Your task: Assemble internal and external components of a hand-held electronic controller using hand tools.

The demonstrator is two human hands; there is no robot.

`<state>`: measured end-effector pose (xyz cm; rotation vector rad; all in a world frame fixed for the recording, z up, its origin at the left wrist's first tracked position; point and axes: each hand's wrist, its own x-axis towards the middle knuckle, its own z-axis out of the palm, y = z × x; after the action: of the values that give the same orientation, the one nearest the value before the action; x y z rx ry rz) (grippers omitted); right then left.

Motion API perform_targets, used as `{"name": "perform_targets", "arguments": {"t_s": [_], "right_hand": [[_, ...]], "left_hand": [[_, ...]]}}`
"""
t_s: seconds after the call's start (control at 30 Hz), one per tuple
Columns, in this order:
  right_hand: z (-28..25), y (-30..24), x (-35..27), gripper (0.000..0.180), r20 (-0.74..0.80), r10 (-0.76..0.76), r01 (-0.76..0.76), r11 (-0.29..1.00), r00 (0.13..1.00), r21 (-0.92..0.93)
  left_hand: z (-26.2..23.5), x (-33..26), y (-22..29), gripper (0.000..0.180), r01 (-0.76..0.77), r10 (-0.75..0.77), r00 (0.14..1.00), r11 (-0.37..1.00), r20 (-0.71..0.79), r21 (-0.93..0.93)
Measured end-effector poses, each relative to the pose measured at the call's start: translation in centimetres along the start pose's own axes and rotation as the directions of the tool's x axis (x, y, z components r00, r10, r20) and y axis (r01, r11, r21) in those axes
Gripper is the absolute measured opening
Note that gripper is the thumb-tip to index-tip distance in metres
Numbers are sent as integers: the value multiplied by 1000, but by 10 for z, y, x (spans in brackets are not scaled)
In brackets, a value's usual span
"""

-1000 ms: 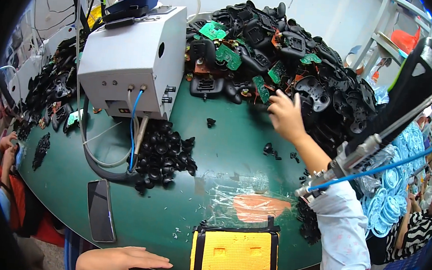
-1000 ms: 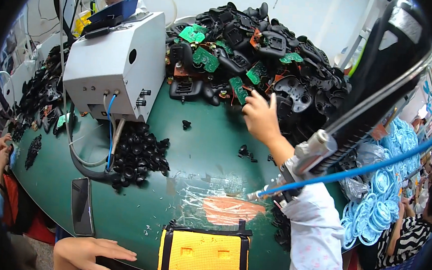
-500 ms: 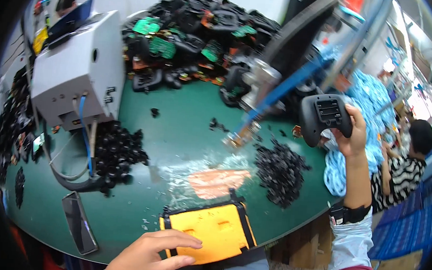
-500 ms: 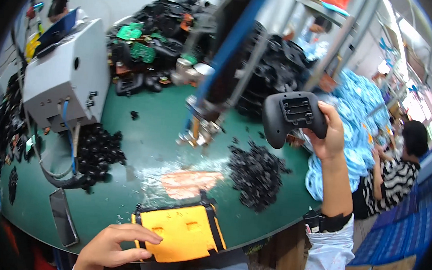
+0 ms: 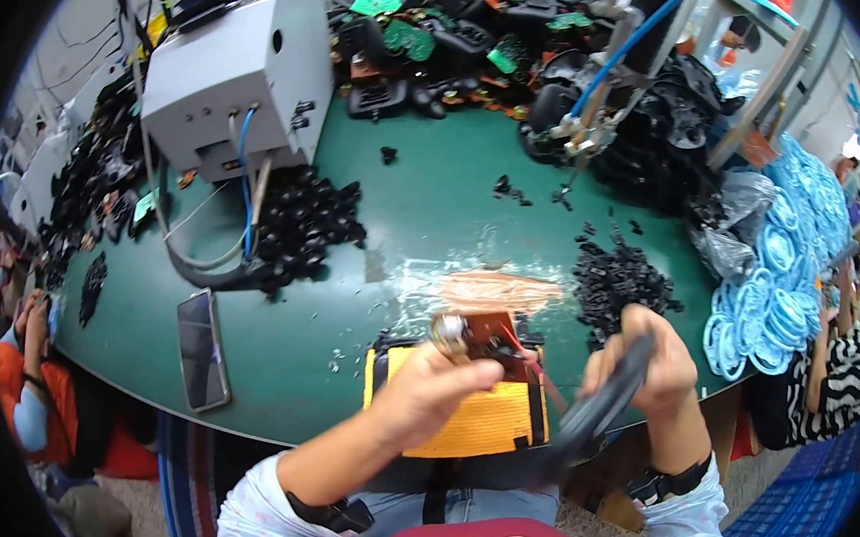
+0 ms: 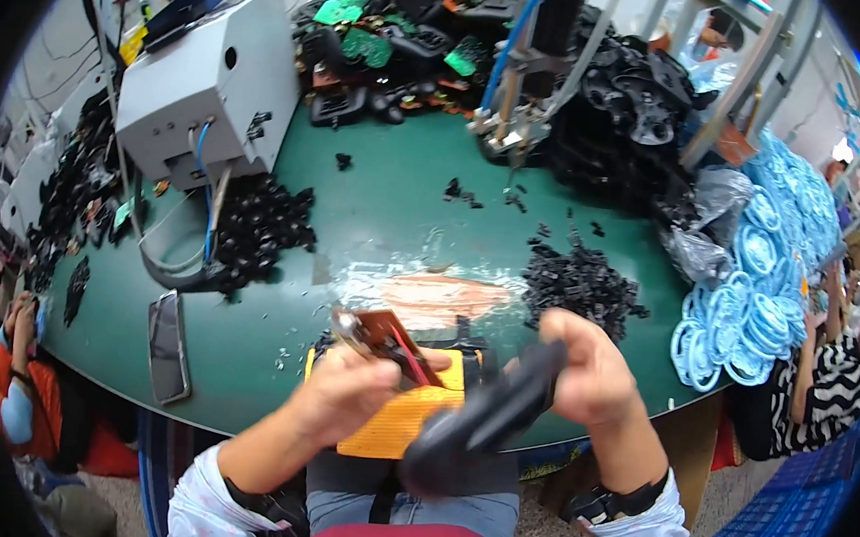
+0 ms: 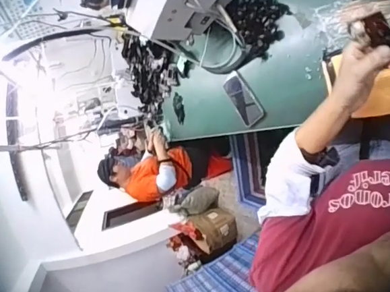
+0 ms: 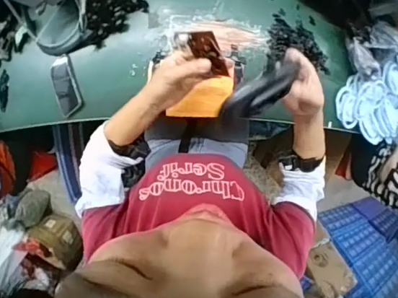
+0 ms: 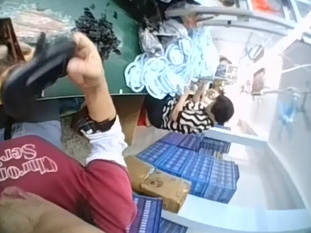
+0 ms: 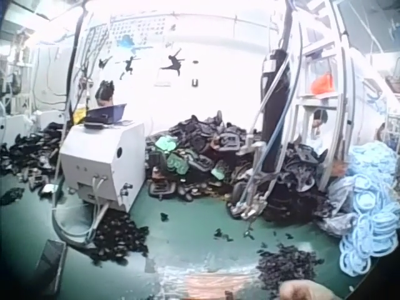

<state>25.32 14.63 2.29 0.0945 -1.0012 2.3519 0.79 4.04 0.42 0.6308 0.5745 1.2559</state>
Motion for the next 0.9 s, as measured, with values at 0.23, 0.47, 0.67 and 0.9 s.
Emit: {"name": "perform_targets", "arguments": {"t_s": [0.23,0.47,0.67,0.9], "right_hand": [[21,7,40,16,86,364,58,87,927,-994],[9,40,58,32,-52,122,-70,150,991,-986],[26,70,18,32,-270,-377,-247,109,886,-963],[13,65,28,42,-63,-58,-63,-3,996,-998]], "left_hand": [[-19,-22,87,33,-128,-32,975,731,221,670],[3,-18,80,38,-145,-159,961,402,225,904],[-3,-14,70,31,16,17,1000,417,-26,909],[-8,-19,57,43,66,-127,991,700,33,711]]}}
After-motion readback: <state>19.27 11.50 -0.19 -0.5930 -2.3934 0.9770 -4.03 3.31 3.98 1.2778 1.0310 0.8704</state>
